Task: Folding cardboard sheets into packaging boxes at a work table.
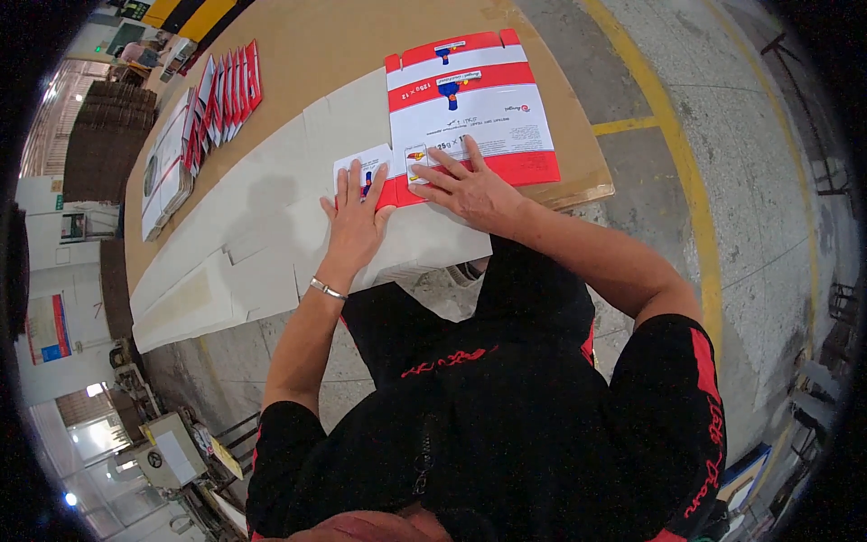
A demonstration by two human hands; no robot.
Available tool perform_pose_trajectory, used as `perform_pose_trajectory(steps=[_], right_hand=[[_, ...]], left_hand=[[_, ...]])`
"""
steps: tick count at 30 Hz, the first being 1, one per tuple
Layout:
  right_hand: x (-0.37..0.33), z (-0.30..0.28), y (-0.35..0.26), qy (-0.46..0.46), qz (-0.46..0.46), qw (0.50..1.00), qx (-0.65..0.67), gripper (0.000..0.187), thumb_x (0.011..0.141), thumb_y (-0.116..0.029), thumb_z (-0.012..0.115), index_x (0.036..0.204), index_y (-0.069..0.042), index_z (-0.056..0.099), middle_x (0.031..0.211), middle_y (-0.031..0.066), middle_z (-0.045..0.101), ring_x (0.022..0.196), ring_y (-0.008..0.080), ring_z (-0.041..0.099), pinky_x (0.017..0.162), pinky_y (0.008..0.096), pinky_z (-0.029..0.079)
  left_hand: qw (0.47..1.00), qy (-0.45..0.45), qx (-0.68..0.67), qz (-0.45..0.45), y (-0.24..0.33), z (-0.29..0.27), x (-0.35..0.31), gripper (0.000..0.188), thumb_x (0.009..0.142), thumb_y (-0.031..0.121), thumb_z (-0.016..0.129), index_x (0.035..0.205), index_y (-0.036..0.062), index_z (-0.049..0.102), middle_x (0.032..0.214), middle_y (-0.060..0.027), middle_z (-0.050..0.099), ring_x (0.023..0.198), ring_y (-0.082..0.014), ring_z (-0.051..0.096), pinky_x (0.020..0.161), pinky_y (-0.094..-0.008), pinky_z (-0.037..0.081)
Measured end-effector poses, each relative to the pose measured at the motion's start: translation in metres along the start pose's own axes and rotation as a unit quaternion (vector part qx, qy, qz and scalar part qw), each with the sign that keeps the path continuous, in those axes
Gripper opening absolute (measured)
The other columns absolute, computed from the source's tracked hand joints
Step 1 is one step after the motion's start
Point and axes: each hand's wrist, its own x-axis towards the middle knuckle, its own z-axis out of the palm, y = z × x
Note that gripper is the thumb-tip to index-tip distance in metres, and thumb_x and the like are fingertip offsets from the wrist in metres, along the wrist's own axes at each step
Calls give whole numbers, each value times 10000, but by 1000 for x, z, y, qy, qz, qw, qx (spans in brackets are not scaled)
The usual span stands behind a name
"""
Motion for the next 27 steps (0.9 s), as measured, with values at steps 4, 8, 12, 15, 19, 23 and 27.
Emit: perform_pose_trajectory(steps=[4, 8, 12, 15, 19, 23, 27], right_hand=[[0, -4, 3, -13, -8, 999, 44, 620, 897, -129, 505, 1472, -251, 308, 1551, 23, 249, 1439, 274, 204, 1118, 632, 151], [2, -7, 4, -34, -34, 998, 47, 618, 890, -119, 509, 1469, -221, 318, 1547, 22, 260, 1438, 281, 204, 1128, 614, 151], [-1, -11, 13, -32, -62, 997, 33, 550, 925, -170, 450, 1461, -185, 330, 1528, 33, 295, 1413, 310, 249, 1093, 633, 219], [4, -14, 15, -51, -74, 994, 60, 609, 887, -144, 515, 1464, -168, 320, 1536, 32, 279, 1416, 326, 236, 1101, 629, 208], [10, -23, 18, -99, -85, 988, 88, 710, 822, -124, 603, 1468, -163, 311, 1539, 40, 269, 1419, 345, 220, 1113, 624, 187], [9, -28, 23, -85, -75, 987, 113, 841, 704, -83, 684, 1462, -140, 324, 1523, 61, 303, 1416, 359, 221, 1115, 624, 179], [9, -28, 23, -64, -70, 981, 171, 848, 658, -46, 683, 1440, -111, 360, 1518, 79, 312, 1411, 355, 237, 1118, 610, 182]], left_hand=[[1000, -16, 18, 3, 1, -6, 1, 620, 940, 414, 506, 1494, 315, 244, 1576, -145, 88, 1444, -384, 76, 1020, -735, 162], [1000, -14, 14, -6, -3, -1, -1, 613, 945, 433, 486, 1495, 314, 241, 1576, -147, 81, 1442, -393, 72, 1020, -736, 162], [1000, -10, -12, -7, 0, 1, 1, 610, 942, 448, 484, 1489, 298, 261, 1574, -158, 80, 1442, -397, 58, 1033, -728, 124], [998, 6, -66, -11, -8, 12, 2, 615, 934, 466, 487, 1483, 274, 287, 1573, -169, 84, 1443, -396, 42, 1061, -697, 26], [992, 42, -112, -31, -11, 28, 9, 680, 901, 486, 533, 1488, 251, 281, 1574, -164, 97, 1447, -385, 29, 1072, -664, -16], [982, 44, -163, -89, -2, 13, 35, 817, 827, 471, 640, 1495, 190, 262, 1565, -162, 147, 1446, -380, 54, 1093, -636, 6], [971, 92, -171, -137, -6, 14, 89, 904, 789, 448, 685, 1503, 151, 216, 1550, -164, 193, 1436, -382, 116, 1106, -636, 57]])
